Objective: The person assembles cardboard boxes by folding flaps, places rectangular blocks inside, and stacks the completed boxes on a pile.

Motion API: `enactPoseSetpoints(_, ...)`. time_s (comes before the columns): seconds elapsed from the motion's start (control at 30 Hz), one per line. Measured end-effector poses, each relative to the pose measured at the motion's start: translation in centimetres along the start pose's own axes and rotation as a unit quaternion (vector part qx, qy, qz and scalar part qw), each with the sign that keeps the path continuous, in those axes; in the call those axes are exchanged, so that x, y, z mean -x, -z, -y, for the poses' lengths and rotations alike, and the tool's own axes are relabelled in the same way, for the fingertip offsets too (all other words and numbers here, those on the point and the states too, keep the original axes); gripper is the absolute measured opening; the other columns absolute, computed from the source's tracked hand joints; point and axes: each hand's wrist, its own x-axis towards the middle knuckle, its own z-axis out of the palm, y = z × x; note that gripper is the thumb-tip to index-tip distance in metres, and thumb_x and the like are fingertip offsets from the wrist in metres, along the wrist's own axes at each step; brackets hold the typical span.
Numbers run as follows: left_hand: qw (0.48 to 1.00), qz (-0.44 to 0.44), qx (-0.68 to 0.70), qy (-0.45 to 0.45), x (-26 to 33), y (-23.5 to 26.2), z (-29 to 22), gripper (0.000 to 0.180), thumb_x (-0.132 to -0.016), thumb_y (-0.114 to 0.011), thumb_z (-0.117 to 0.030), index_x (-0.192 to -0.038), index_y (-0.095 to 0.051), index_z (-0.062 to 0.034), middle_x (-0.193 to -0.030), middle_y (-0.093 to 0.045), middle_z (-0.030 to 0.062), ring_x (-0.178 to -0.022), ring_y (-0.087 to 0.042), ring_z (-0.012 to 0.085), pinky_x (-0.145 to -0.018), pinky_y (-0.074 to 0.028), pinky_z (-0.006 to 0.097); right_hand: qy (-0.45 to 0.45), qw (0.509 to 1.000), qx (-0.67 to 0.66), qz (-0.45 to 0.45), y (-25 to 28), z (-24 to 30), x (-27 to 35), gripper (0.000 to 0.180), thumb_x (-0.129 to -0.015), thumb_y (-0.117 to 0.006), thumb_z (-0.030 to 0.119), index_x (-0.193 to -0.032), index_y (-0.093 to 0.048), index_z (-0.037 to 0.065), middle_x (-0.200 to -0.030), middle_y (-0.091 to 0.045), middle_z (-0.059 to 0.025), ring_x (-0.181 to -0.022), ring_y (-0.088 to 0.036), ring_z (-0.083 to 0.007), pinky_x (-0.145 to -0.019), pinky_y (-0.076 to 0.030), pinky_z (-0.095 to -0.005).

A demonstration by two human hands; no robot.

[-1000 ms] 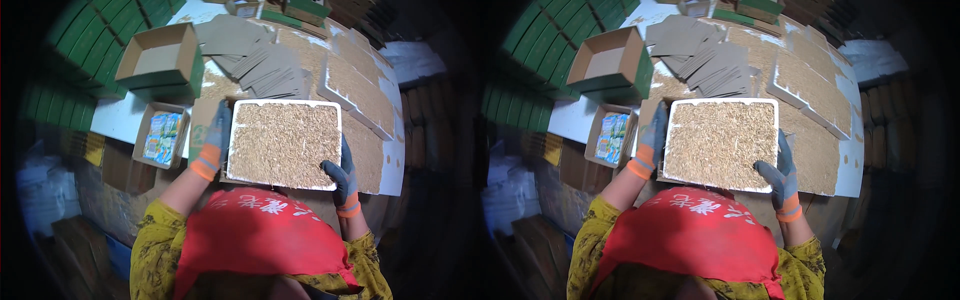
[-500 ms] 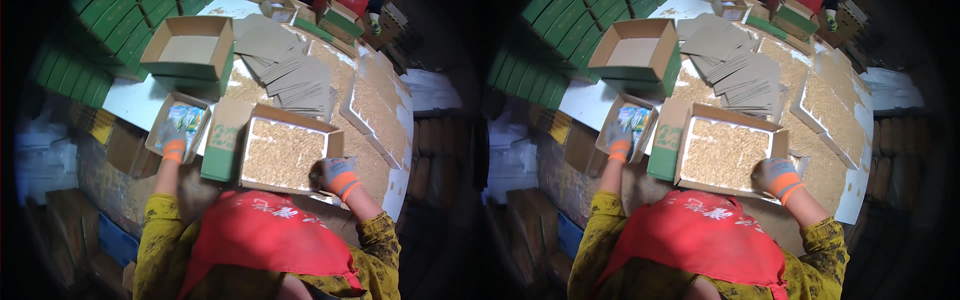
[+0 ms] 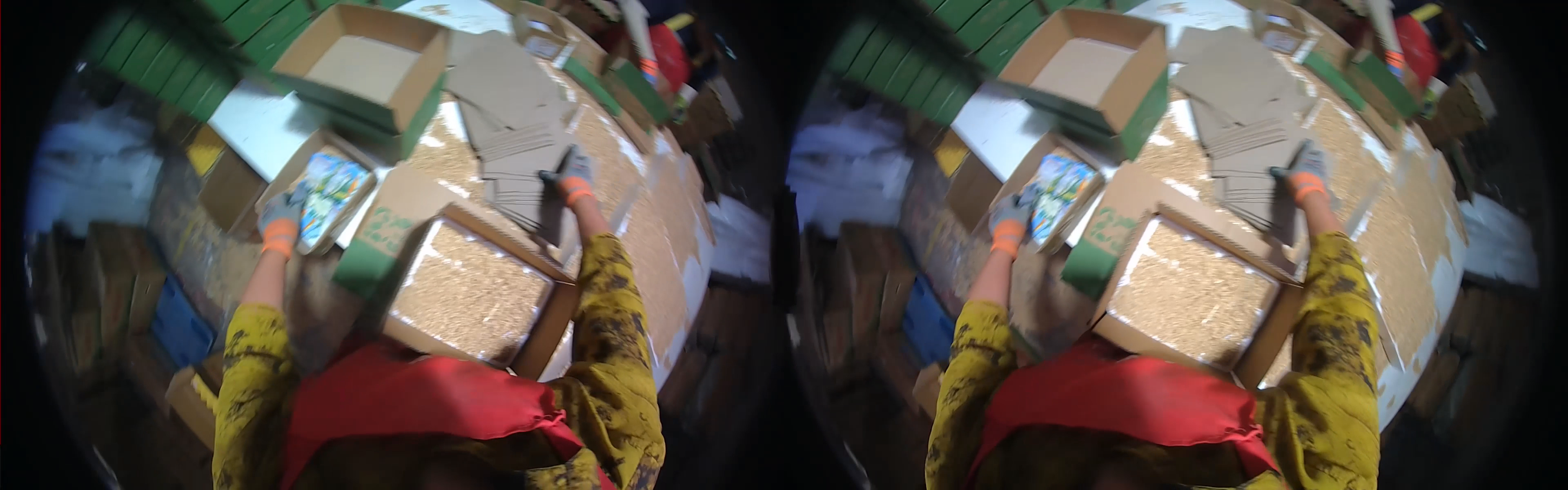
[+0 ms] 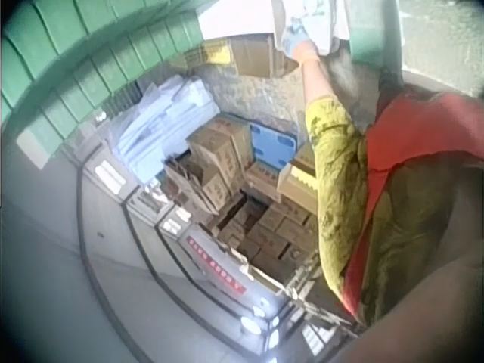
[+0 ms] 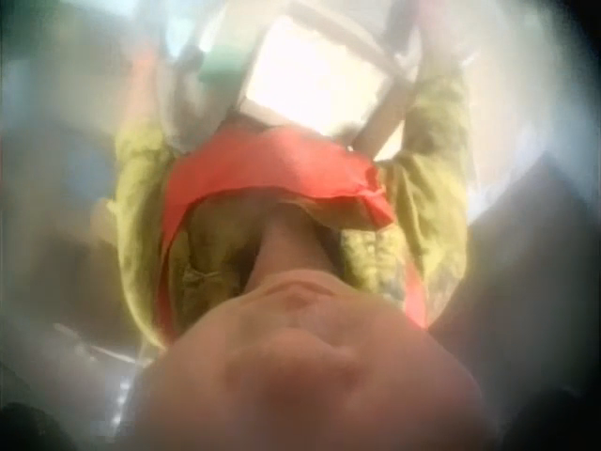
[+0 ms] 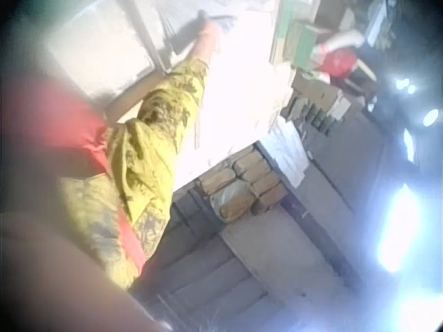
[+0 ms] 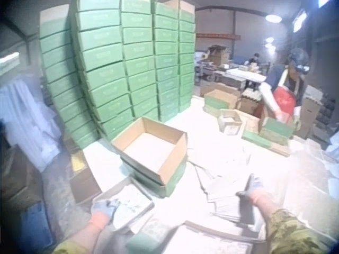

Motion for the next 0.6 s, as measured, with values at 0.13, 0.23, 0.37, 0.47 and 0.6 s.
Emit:
enactPoseSetpoints(0.13,0.998,0.000,0.022,0.064,-0.9,-0.2,-0.1,0.049,-0.082,-0.059,-0.058,-0.091,-0.073,-0.0119,-0.096,-0.070,0.0164,-0.095,-0.065,0.0327,-0.083,-0.050,0.042,-0.027,0.924,-0.372,-0.080,-3.9,-5.6,-3.9,0.094,-0.060,-0.091,0.037,-0.133,-0.050,-0.006,-0.133,-0.056,-0.0202,-0.121,-0.055,-0.0298,-0.105,-0.042,-0.0364)
enactPoseSetpoints(0.23,0.998,-0.008,0.045,0.052,-1.1,0.4,-0.2,0.042,-0.083,-0.063,-0.049,-0.098,-0.073,-0.0114,-0.101,-0.070,0.0163,-0.097,-0.066,0.0330,-0.086,-0.050,0.041,-0.136,0.824,-0.542,-0.092,-2.4,-8.9,-3.3,0.046,-0.072,-0.085,0.037,-0.100,-0.068,0.006,-0.071,-0.060,-0.0001,-0.052,-0.050,-0.0115,-0.046,-0.039,-0.0288)
enactPoseSetpoints(0.37,0.994,0.040,0.104,0.018,-2.3,-1.6,0.7,0.046,-0.085,-0.060,-0.045,-0.110,-0.070,-0.0084,-0.111,-0.067,0.0201,-0.103,-0.064,0.0363,-0.089,-0.049,0.043,-0.110,0.771,-0.625,-0.049,-2.5,-16.9,-2.1,0.033,-0.085,-0.073,0.036,-0.099,-0.071,0.007,-0.068,-0.057,0.0032,-0.053,-0.048,-0.0098,-0.047,-0.039,-0.0256)
enactPoseSetpoints(0.47,0.982,-0.025,0.185,-0.030,-1.5,-1.8,7.6,0.028,-0.093,-0.057,-0.022,-0.104,-0.070,0.0001,-0.102,-0.069,0.0222,-0.090,-0.067,0.0337,-0.082,-0.051,0.042,-0.101,0.824,-0.545,-0.115,-0.7,-12.2,0.9,0.032,-0.089,-0.066,0.034,-0.103,-0.071,0.006,-0.079,-0.064,0.0002,-0.064,-0.055,-0.0106,-0.059,-0.045,-0.0255)
enactPoseSetpoints(0.6,0.885,-0.042,0.463,0.022,0.0,2.4,0.2,0.034,-0.094,-0.062,-0.020,-0.110,-0.066,0.0100,-0.100,-0.070,0.0093,-0.084,-0.062,0.0140,-0.075,-0.051,0.029,-0.143,0.894,-0.368,-0.214,1.2,-13.8,4.8,0.039,-0.082,-0.067,0.047,-0.094,-0.076,0.012,-0.082,-0.071,-0.0112,-0.077,-0.066,-0.0262,-0.076,-0.050,-0.0360)
